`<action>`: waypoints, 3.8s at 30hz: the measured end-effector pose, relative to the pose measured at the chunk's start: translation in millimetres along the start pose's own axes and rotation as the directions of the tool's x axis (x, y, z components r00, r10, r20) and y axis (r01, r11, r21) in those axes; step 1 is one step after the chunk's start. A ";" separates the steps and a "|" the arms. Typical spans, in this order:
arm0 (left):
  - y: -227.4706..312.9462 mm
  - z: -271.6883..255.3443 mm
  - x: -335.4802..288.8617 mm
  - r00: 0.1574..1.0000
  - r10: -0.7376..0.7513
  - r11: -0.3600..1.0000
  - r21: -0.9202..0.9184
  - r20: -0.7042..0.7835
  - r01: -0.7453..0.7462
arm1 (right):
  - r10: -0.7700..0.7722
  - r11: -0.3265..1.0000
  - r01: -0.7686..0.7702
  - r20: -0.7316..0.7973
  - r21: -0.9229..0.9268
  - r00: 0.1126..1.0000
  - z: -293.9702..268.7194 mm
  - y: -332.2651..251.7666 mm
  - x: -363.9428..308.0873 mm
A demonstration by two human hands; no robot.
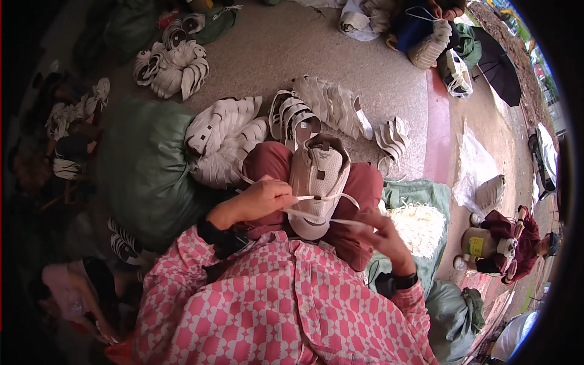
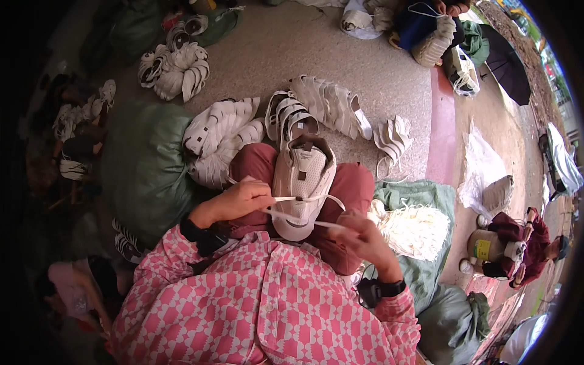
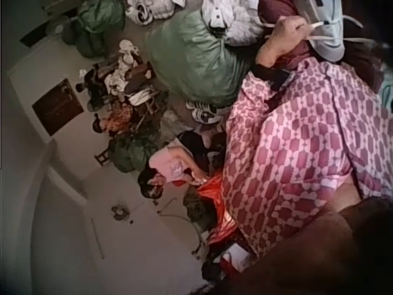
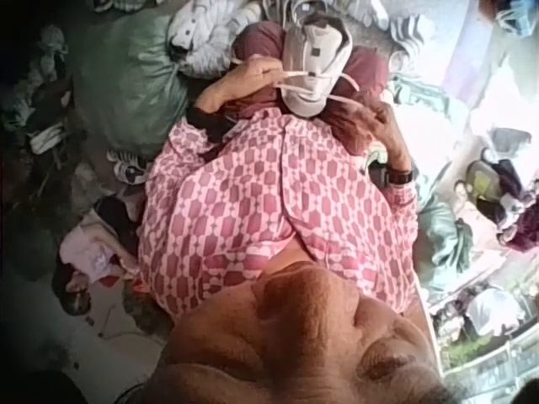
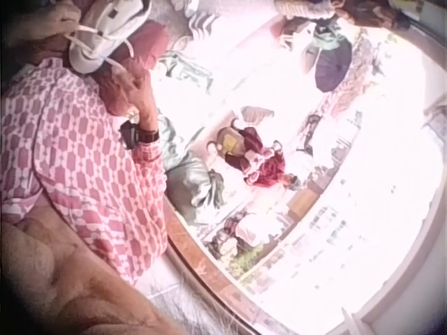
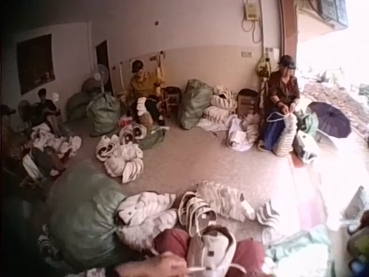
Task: The worker is lacing and assembling parts of footwear in a manufacturing setting.
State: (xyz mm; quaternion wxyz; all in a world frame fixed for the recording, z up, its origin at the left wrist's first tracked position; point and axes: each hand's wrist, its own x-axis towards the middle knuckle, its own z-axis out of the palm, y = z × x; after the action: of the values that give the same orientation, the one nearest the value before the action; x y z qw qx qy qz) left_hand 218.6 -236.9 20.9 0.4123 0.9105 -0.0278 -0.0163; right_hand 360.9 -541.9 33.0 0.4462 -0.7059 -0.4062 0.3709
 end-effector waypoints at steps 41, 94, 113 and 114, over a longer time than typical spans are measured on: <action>-59.4 -73.5 -56.7 0.752 -0.478 0.757 -0.648 -0.454 0.090 | 0.282 0.878 0.088 -0.656 0.470 0.700 -57.2 127.3 -38.7; 0.4 46.1 79.0 0.935 0.353 0.929 0.105 0.033 -0.355 | -0.350 0.563 0.314 0.123 -0.764 0.928 4.3 8.3 84.2; 1.7 43.4 84.0 0.957 0.277 0.956 0.076 0.087 -0.283 | -0.450 0.613 0.374 0.082 -0.695 0.889 5.6 31.1 86.1; 1.2 43.6 84.5 0.958 0.275 0.957 0.076 0.085 -0.281 | -0.467 0.609 0.386 0.080 -0.693 0.881 4.1 31.4 86.1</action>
State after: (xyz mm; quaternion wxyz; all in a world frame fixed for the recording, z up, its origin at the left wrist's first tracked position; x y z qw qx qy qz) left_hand 300.6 -275.8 -7.5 0.3690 0.9134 -0.1714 0.0098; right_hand 398.8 -471.2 -11.5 0.2471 -0.7217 -0.6456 0.0359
